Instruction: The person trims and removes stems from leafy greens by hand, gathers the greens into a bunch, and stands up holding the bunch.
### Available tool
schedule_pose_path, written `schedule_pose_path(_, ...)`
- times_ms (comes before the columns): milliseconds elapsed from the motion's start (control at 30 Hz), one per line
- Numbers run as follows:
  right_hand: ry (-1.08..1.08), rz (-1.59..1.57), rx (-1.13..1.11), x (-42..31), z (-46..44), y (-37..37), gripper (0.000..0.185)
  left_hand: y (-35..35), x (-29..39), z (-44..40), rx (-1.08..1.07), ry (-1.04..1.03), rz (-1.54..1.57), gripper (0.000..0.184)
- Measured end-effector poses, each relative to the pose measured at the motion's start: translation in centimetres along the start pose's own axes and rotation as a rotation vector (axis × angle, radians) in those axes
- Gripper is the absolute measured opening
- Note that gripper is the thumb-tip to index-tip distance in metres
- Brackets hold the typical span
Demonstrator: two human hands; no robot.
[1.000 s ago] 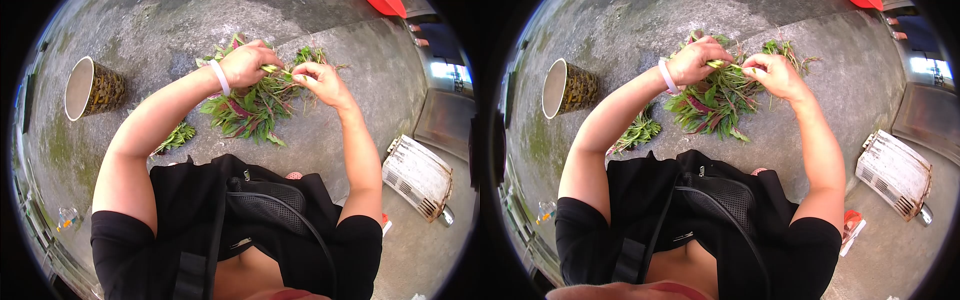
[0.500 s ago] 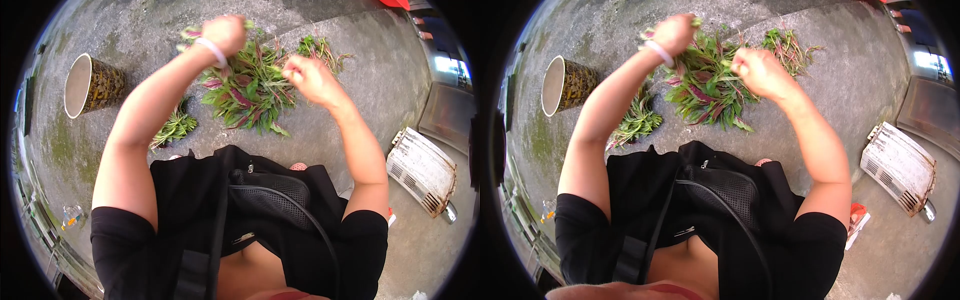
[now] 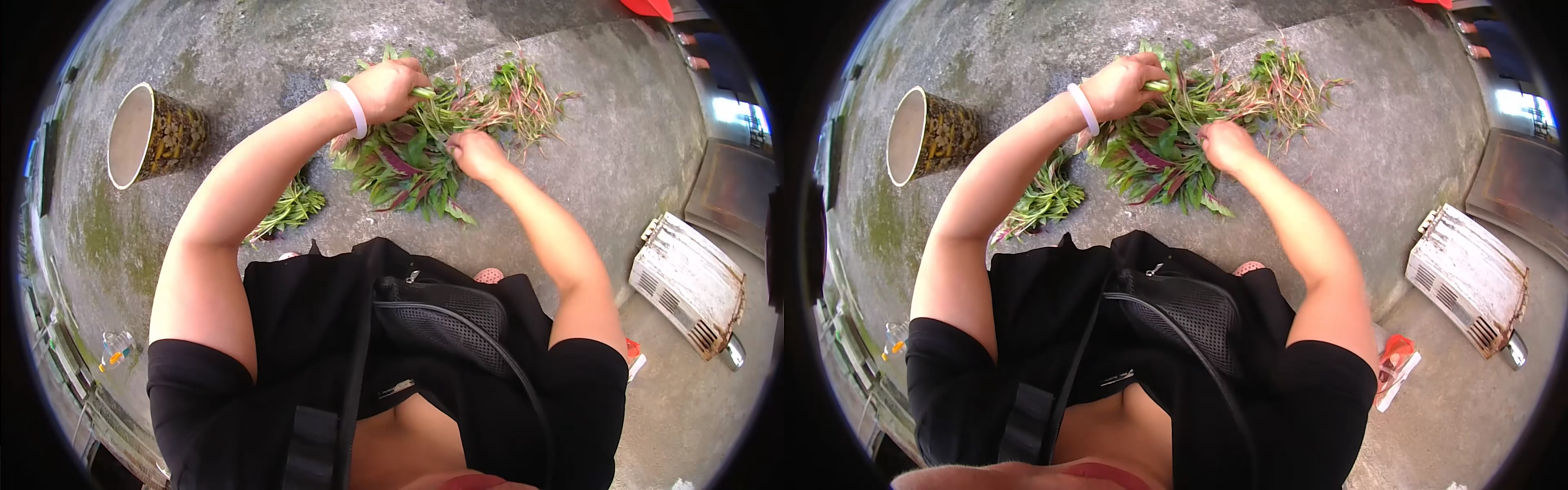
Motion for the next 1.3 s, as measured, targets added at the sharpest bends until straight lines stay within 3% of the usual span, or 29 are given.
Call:
schedule_pose_path(100, 0.138, -0.181, 0.074, -1.6, 0.9, 5.6, 0.020, -0.7, 0.8, 0.8, -0.026, -0.055, 0.018, 0.030)
schedule_pose_path(167, 0.113, -0.335, 0.020, -1.8, 1.4, 7.7, 0.021, -0.8, 1.7, 0.7, -0.031, -0.149, -0.006, 0.034)
schedule_pose_path(333, 0.157, -0.383, 0.073, -3.0, 2.1, 11.3, 0.019, -0.2, 4.2, 0.1, -0.067, -0.282, -0.081, 0.036)
schedule_pose_path(467, 0.152, -0.392, 0.094, -3.0, 1.9, 11.5, 0.021, 0.6, 4.8, -0.3, -0.021, -0.189, -0.222, 0.026)
schedule_pose_path(567, 0.109, -0.405, 0.093, -4.5, 2.0, 11.8, 0.021, 0.2, 3.1, -1.0, 0.076, 0.065, -0.224, 0.020)
schedule_pose_path(633, 0.089, -0.472, 0.016, -4.6, 2.0, 11.2, 0.021, 1.7, 0.2, -1.4, 0.105, 0.342, -0.210, 0.018)
schedule_pose_path(700, 0.120, -0.374, 0.138, -2.9, 1.9, 12.3, 0.019, 3.0, -2.9, -1.0, 0.056, 0.529, 0.009, 0.018)
schedule_pose_path(767, 0.014, -0.434, 0.346, 3.1, 1.2, 12.7, 0.024, 4.7, -2.6, -0.7, 0.145, 0.362, -0.195, 0.017)
schedule_pose_path(867, -0.256, 0.415, 0.511, 7.0, 2.9, 11.9, 0.043, 5.5, -1.4, -0.1, 0.247, 0.210, -0.180, 0.019)
schedule_pose_path(933, -0.257, 0.255, 0.138, 7.0, 2.1, 6.7, 0.028, 5.3, -0.8, -0.3, 0.279, 0.112, -0.142, 0.020)
schedule_pose_path(1000, -0.139, 0.082, -0.033, 6.8, 1.5, 0.4, 0.026, 4.1, 0.0, -0.4, 0.204, 0.099, -0.116, 0.020)
schedule_pose_path(1100, -0.088, 0.062, 0.115, 4.3, 0.4, -1.1, 0.021, 2.6, 0.8, -0.5, 0.198, 0.046, -0.052, 0.021)
schedule_pose_path(1200, 0.008, 0.028, 0.153, 2.3, 0.5, 2.2, 0.017, 1.9, 1.1, -0.1, 0.139, 0.011, -0.028, 0.021)
schedule_pose_path(1300, -0.032, -0.243, 0.233, 1.8, 1.3, 6.9, 0.018, 0.4, 0.9, 0.3, 0.088, 0.004, 0.088, 0.021)
Point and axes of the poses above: each hand's wrist, its own z-axis away from the middle knuckle, its own y-axis out of the back of the hand, x = y × z, the point moved 8 cm from there along -z, towards the middle knuckle, and after that the axes turned 5 degrees about x, right-handed, at the moved point
